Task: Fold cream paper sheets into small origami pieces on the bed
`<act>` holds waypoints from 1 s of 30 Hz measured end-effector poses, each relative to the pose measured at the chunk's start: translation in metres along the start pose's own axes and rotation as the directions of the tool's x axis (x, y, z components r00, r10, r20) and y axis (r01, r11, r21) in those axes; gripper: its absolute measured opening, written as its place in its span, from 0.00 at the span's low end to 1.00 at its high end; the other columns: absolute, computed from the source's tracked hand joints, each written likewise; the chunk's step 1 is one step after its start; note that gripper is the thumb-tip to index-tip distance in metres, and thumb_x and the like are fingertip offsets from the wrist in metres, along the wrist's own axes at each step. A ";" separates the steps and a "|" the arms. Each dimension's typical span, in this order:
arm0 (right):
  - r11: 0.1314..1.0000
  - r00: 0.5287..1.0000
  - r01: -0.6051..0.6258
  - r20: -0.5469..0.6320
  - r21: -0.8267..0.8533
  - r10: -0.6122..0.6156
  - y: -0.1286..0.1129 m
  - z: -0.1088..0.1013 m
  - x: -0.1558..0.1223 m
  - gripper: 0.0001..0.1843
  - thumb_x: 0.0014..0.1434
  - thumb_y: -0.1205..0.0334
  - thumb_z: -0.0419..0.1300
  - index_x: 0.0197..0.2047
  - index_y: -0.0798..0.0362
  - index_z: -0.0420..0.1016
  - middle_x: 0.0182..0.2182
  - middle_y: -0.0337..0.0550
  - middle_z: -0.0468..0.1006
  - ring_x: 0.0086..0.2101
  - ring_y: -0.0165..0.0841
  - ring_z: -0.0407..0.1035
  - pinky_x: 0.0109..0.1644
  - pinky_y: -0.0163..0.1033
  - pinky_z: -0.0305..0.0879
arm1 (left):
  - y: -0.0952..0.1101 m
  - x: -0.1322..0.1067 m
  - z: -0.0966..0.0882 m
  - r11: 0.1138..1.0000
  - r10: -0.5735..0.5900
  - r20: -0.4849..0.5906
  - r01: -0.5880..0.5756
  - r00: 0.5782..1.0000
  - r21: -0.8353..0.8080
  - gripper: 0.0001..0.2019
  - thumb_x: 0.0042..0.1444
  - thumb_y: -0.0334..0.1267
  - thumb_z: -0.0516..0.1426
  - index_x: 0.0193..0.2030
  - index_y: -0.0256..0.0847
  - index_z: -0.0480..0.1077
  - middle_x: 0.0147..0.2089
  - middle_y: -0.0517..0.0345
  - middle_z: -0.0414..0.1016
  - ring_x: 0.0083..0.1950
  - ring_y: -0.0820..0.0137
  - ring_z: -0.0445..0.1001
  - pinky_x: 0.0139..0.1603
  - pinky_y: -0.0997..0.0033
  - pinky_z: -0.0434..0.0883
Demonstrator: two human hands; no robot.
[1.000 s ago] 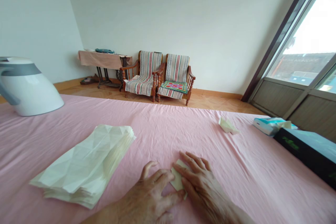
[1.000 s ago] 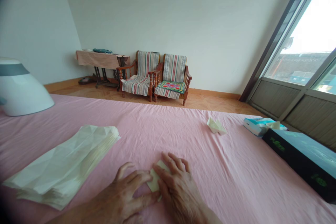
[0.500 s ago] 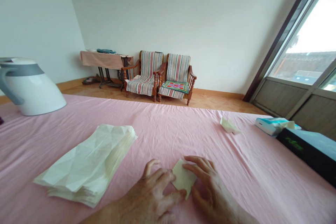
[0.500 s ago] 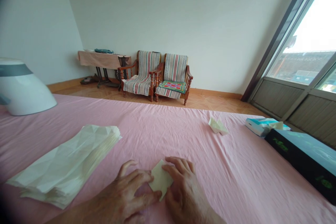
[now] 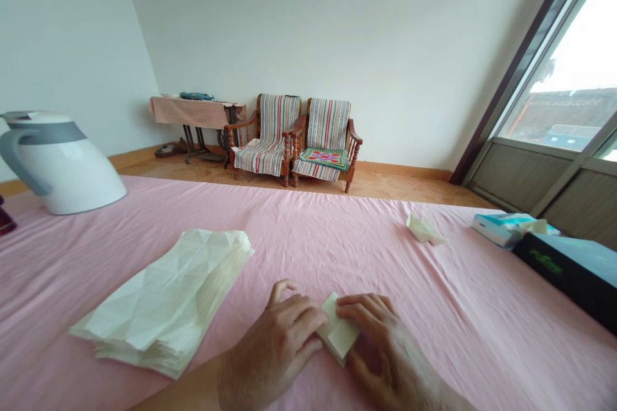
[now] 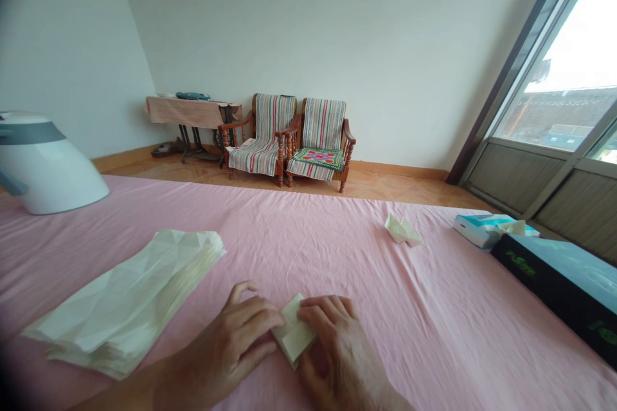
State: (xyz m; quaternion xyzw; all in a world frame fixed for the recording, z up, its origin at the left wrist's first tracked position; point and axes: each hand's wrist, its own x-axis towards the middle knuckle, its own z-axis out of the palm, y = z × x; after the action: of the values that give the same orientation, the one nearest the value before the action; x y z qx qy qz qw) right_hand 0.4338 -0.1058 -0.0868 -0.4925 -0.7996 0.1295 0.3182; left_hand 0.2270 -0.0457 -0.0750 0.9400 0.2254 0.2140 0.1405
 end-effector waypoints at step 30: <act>0.891 0.880 -0.433 -0.150 0.139 0.451 0.031 0.023 0.007 0.11 0.56 0.58 0.58 0.24 0.49 0.74 0.45 0.46 0.75 0.48 0.43 0.66 0.52 0.48 0.57 | -0.014 0.020 0.012 0.869 -0.399 -0.008 0.376 0.917 -0.323 0.04 0.51 0.28 0.62 0.29 0.39 0.74 0.28 0.64 0.73 0.32 0.73 0.70 0.36 0.75 0.61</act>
State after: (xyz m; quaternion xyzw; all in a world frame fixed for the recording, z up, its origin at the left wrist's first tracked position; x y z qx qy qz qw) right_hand 0.4392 -0.0821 -0.1180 -0.6548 -0.6267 0.1944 0.3751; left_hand 0.2437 -0.0254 -0.0836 0.8324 0.3774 0.2494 0.3200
